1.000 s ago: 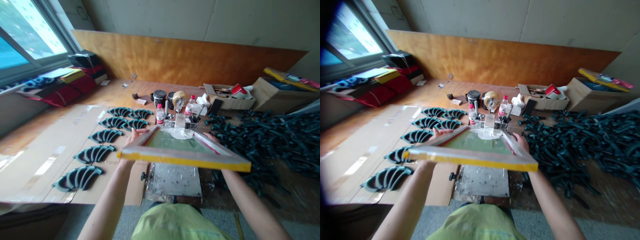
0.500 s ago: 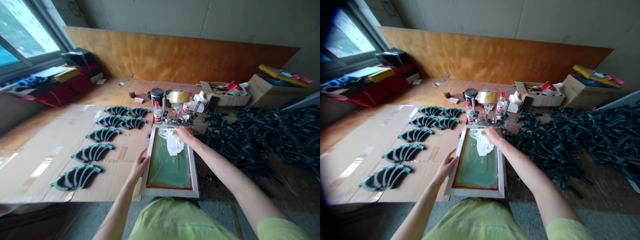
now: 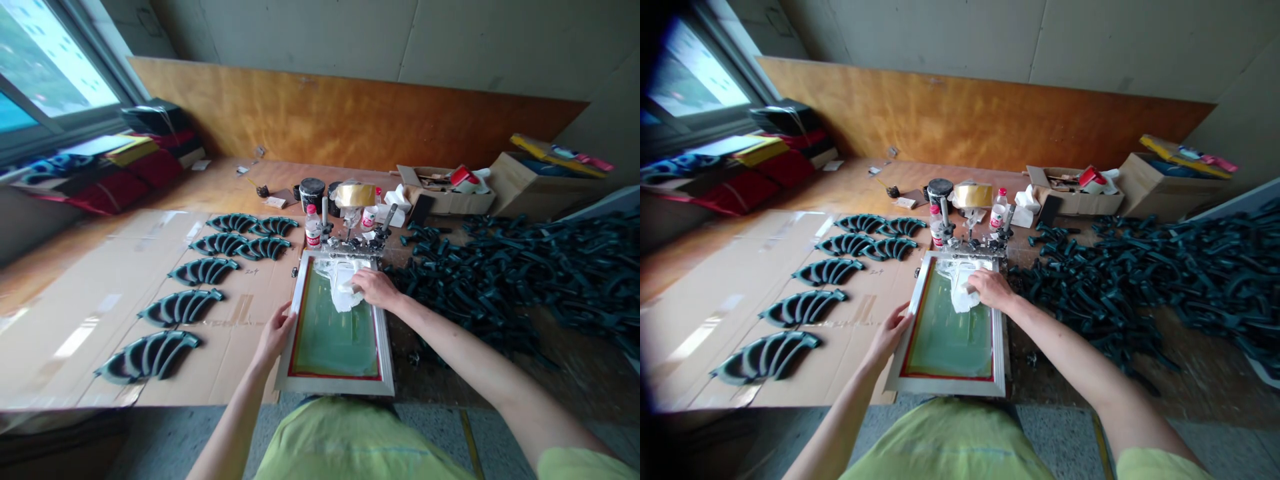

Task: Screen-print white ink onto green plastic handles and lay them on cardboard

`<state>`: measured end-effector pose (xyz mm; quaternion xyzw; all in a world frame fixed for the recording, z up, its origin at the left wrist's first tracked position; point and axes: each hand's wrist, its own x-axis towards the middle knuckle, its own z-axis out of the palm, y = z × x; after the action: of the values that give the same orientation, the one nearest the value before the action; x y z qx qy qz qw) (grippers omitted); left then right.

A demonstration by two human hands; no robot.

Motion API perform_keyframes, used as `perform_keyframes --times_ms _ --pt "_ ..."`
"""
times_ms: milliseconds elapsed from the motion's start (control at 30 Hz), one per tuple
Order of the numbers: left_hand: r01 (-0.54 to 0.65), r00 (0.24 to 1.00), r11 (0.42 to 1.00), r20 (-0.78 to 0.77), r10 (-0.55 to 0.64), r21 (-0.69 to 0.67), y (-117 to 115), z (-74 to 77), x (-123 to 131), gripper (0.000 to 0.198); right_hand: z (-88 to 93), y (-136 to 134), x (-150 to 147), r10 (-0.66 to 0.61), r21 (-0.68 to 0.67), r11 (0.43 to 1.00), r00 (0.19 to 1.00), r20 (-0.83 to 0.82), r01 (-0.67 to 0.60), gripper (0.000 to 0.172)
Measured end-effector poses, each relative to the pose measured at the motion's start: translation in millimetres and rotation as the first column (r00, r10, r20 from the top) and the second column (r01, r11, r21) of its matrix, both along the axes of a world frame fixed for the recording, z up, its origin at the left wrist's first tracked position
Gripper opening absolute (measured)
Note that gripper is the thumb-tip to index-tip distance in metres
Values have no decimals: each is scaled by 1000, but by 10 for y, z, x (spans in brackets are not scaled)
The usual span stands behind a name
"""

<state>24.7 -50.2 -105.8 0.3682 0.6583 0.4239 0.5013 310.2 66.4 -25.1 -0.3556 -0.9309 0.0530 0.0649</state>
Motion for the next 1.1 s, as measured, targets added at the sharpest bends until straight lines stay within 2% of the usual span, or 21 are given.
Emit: perform_keyframes --times_ms 67,167,267,333,400,467,533,600,667,733,800,867,933,1000,1067,1100 --pt "-4 1000 1000 12 4 -1 -6 32 11 77 -123 -122 -39 0 54 999 1000 -10 1 25" --pt "-14 1000 1000 24 14 -8 -15 89 32 78 -225 -283 7 69 41 997 997 -33 -67 26" --pt "-9 999 1000 40 10 -28 -20 174 44 78 -129 -176 17 22 -16 1000 994 -111 -24 21" --pt "-2 998 999 57 5 -38 -24 278 34 80 5 48 -67 -80 -47 996 983 -163 73 30" --pt "9 997 999 83 -6 -39 -25 437 6 83 150 312 -179 -201 -60 979 965 -167 194 50" --pt "22 994 999 103 -19 -28 -12 642 -32 79 281 544 -229 -300 -29 954 942 -151 299 61" --pt "16 996 1000 84 -17 20 40 864 -63 66 371 698 -147 -375 43 920 906 -198 390 57" --pt "-7 997 994 82 -3 113 150 1073 -67 57 384 756 67 -461 85 861 839 -289 502 42" --pt "-42 986 967 165 0 251 326 1257 -35 55 293 712 336 -583 36 783 753 -305 620 29" --pt "-97 966 931 257 4 352 549 1425 17 53 99 571 548 -678 -59 727 702 -216 684 24" --pt "-138 961 909 277 27 392 772 1571 60 48 -150 364 630 -662 -150 749 738 -129 645 21" --pt "-158 964 910 260 57 385 929 1662 81 48 -379 146 583 -541 -195 835 833 -118 515 22" --pt "-202 956 898 276 95 390 956 1647 110 50 -519 -36 462 -406 -183 906 905 -124 381 29" --pt "-239 944 902 305 129 358 824 1496 202 51 -543 -183 319 -359 -146 929 926 -117 341 26" --pt "-137 950 968 306 69 209 558 1229 391 55 -484 -342 163 -374 -107 926 914 -156 361 15" --pt "-11 954 998 299 -8 65 398 1071 514 58 -443 -440 76 -374 -85 927 908 -191 364 12"
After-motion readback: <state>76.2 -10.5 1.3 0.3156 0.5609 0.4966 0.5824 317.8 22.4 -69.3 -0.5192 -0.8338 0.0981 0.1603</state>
